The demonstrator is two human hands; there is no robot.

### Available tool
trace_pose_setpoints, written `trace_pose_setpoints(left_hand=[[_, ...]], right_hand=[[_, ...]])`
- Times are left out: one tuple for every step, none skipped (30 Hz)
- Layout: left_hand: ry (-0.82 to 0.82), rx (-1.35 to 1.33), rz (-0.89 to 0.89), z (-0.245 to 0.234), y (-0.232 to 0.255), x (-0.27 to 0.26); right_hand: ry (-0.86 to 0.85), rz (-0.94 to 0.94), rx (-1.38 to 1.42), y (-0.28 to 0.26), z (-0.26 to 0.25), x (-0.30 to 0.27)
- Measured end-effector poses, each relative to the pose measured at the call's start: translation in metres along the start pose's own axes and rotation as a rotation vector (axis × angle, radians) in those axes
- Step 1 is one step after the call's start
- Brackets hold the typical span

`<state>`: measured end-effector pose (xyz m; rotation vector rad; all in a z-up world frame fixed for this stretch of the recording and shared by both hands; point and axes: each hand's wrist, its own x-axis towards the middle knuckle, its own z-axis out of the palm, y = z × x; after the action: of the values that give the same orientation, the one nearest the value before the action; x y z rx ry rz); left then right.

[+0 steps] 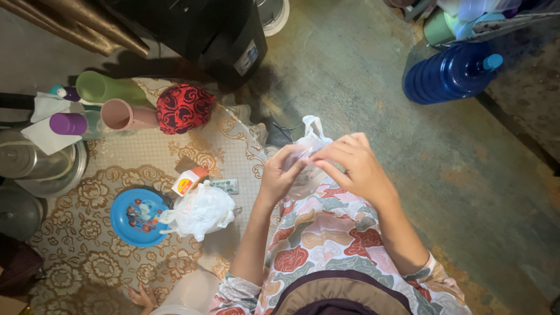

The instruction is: The person takes several strips of medicine out of their original boxes and places them into a plastic bag.

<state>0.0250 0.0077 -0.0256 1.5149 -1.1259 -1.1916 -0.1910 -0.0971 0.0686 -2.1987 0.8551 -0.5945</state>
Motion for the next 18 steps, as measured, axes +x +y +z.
trace_pose_setpoints(left_hand=[[0.001,0.000,0.000,0.000,-0.001,0.000],[-0.003,-0.021,0.025,-0.001,-0.004,-0.001],[-0.007,-0.041,0.050,-0.001,-0.009,-0.002],[-0.004,-0.043,0.049,-0.001,-0.016,-0.003],[0.000,-0.181,0.018,-0.001,-0.024,-0.003],[0.005,-0.318,-0.010,-0.001,-0.032,-0.002],[0.010,-0.319,-0.008,-0.002,-0.040,-0.002],[0.062,-0.326,0.043,-0.005,-0.046,-0.002],[0.114,-0.332,0.094,-0.008,-0.051,-0.003],[0.122,-0.334,0.094,-0.013,-0.055,-0.005],[0.170,-0.420,-0.076,-0.019,-0.057,-0.009],[0.215,-0.506,-0.248,-0.024,-0.058,-0.012],[0.222,-0.509,-0.248,-0.028,-0.059,-0.015],[0.302,-0.535,-0.223,-0.032,-0.059,-0.017],[0.382,-0.560,-0.198,-0.038,-0.059,-0.018],[0.391,-0.561,-0.196,-0.046,-0.060,-0.020],[0.540,-0.561,-0.191,-0.055,-0.062,-0.024],[0.690,-0.558,-0.189,-0.064,-0.065,-0.029]], right_hand=[[0.000,-0.001,0.000,-0.002,-0.002,0.001],[-0.017,0.004,-0.049,-0.005,-0.004,0.003],[-0.034,0.009,-0.098,-0.006,-0.004,0.005],[-0.038,0.007,-0.098,-0.008,-0.001,0.006],[-0.007,0.061,-0.042,-0.008,0.005,0.007],[0.025,0.112,0.013,-0.007,0.011,0.008],[0.022,0.108,0.013,-0.005,0.016,0.007],[0.100,0.113,0.090,-0.003,0.021,0.006],[0.177,0.117,0.167,0.001,0.027,0.005],[0.170,0.112,0.168,0.007,0.032,0.003],[0.161,0.162,0.228,0.015,0.036,-0.001],[0.151,0.213,0.288,0.025,0.041,-0.005],[0.144,0.209,0.289,0.034,0.051,-0.008],[0.187,0.325,0.600,0.045,0.065,-0.008],[0.226,0.441,0.913,0.055,0.079,-0.008],[0.218,0.437,0.914,0.065,0.093,-0.008],[0.301,0.498,0.982,0.076,0.106,-0.005],[0.385,0.566,1.049,0.086,0.121,-0.003]])
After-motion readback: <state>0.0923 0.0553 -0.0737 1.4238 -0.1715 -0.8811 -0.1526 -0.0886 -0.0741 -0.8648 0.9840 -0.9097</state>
